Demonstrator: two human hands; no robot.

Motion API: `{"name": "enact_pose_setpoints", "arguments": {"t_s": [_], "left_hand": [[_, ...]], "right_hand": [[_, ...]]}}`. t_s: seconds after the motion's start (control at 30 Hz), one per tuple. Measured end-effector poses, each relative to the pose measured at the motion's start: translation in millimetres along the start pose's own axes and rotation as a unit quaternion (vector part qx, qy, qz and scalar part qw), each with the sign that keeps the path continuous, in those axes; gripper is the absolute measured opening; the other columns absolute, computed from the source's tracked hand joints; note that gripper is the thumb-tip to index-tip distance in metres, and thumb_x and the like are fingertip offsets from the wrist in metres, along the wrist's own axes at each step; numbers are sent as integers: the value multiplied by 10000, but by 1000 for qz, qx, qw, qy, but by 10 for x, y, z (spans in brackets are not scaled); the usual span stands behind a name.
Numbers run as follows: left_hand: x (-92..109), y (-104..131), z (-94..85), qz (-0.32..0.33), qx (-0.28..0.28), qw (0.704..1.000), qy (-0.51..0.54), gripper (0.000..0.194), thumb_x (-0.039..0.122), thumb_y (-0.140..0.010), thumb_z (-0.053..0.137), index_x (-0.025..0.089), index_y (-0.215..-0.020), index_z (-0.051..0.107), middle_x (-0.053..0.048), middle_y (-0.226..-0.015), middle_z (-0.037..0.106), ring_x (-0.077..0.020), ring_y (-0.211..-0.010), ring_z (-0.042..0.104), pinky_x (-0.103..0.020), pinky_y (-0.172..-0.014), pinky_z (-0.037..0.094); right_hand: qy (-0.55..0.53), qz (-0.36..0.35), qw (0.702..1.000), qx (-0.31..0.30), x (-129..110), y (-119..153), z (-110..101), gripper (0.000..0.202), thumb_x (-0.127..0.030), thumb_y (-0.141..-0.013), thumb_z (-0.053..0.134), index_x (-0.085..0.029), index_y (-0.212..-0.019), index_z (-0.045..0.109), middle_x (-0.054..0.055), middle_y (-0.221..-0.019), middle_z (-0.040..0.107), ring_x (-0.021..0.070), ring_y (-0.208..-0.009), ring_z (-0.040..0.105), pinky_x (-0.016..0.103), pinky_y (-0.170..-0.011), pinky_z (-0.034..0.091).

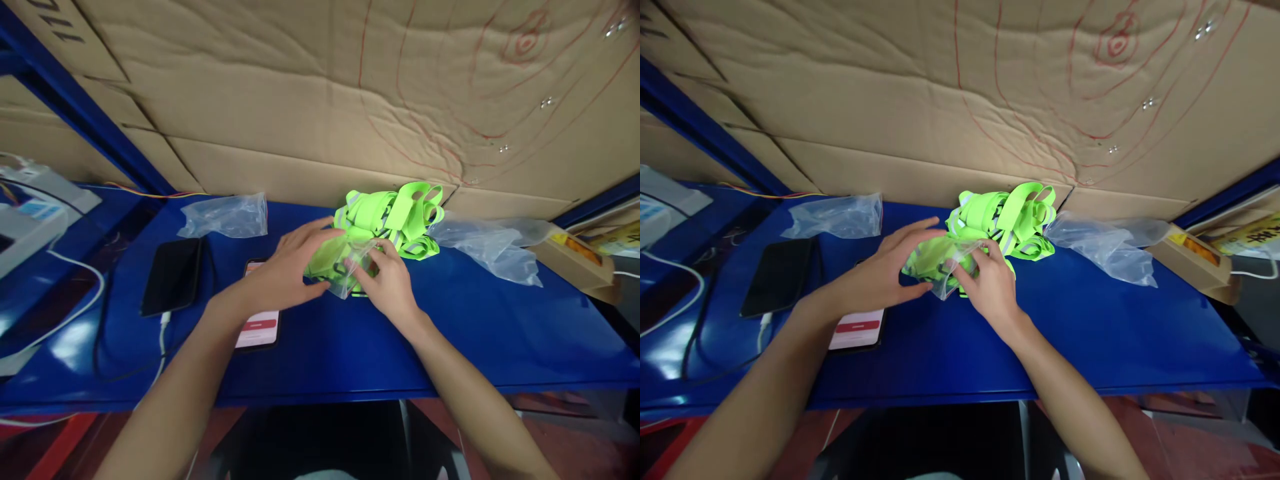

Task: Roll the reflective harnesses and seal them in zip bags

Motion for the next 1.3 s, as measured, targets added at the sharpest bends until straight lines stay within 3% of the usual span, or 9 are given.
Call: {"name": "enact_pose_setpoints", "arguments": {"t_s": [0.1, 0.2, 0.4, 0.5, 0.63, 0.83, 0.97, 1.07, 1.3], "left_hand": [[-225, -55, 10, -57, -36, 996, -59, 1072, 413, -793, 856, 298, -1658, 234, -169, -1731, 254, -430, -1599, 224, -682, -1261, 220], [-284, -73, 58, -43, -48, 996, -65, 972, 455, -795, 859, 298, -1615, 360, -156, -1668, 393, -404, -1555, 344, -616, -1242, 337], [-75, -9, 9, 35, 81, 987, -132, 731, 426, -891, 777, 274, -1541, 478, -143, -1631, 444, -375, -1503, 422, -571, -1215, 413], [16, 29, 18, 76, 135, 972, -178, 705, 391, -925, 742, 276, -1557, 453, -150, -1632, 436, -384, -1516, 392, -579, -1220, 387], [74, 49, 71, 119, 168, 960, -187, 711, 468, -943, 700, 310, -1577, 418, -155, -1608, 456, -397, -1506, 394, -579, -1227, 353], [75, 39, 13, 143, 209, 958, -136, 777, 552, -888, 740, 334, -1564, 424, -150, -1579, 421, -395, -1488, 400, -577, -1249, 337], [-10, 16, -50, 86, 231, 969, -17, 1176, 728, -704, 818, 269, -1633, 263, -195, -1709, 141, -459, -1591, 171, -598, -1293, 244], [-55, -10, -38, 30, 216, 972, 90, 1302, 743, -657, 844, 266, -1654, 156, -198, -1723, 167, -441, -1592, 199, -590, -1299, 240], [58, -20, 47, 22, 140, 978, 154, 1072, 592, -723, 886, 309, -1612, 358, -137, -1659, 408, -361, -1536, 380, -538, -1268, 340]], "right_hand": [[-33, -9, 999, -14, -20, 29, 35, 456, -505, -937, 686, -276, -1332, 707, 99, -1323, 588, 175, -815, 640, 368, -807, 551], [-71, -20, 997, -18, -47, 54, 62, 542, -480, -940, 687, -317, -1453, 622, 98, -1371, 551, 180, -892, 659, 372, -883, 565], [-135, -15, 991, -4, -43, 9, 14, 477, -471, -917, 707, -229, -1324, 655, 99, -1202, 712, 271, -1057, 678, 440, -965, 551], [-211, 29, 975, -66, -8, -14, -38, 475, -520, -901, 716, -213, -1260, 670, 84, -1086, 742, 239, -902, 694, 424, -879, 572], [-276, 4, 955, -108, -22, -13, -130, 487, -473, -855, 784, -230, -1261, 670, 80, -1208, 719, 257, -1060, 689, 418, -947, 566], [-316, 27, 948, -19, -132, 22, -163, 327, -477, -834, 777, -246, -1064, 743, 58, -1016, 741, 234, -921, 694, 429, -890, 583], [-392, 85, 915, -39, -102, 38, -114, 325, -557, -835, 752, -240, -897, 715, 26, -831, 696, 185, -687, 636, 368, -665, 574], [-392, 97, 914, -48, -49, 28, -95, 357, -568, -799, 786, -238, -912, 707, 13, -782, 669, 182, -688, 627, 338, -642, 559], [-414, 80, 905, -63, 43, -22, -41, 660, -482, -672, 877, -221, -1241, 667, 116, -1285, 713, 299, -1192, 675, 431, -991, 580]]}}
Point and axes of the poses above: each hand's wrist, its own y-axis away from the middle knuckle, its own z-axis out of the palm, x = y × z, the point moved 1 cm from there along -y, towards the middle knuckle
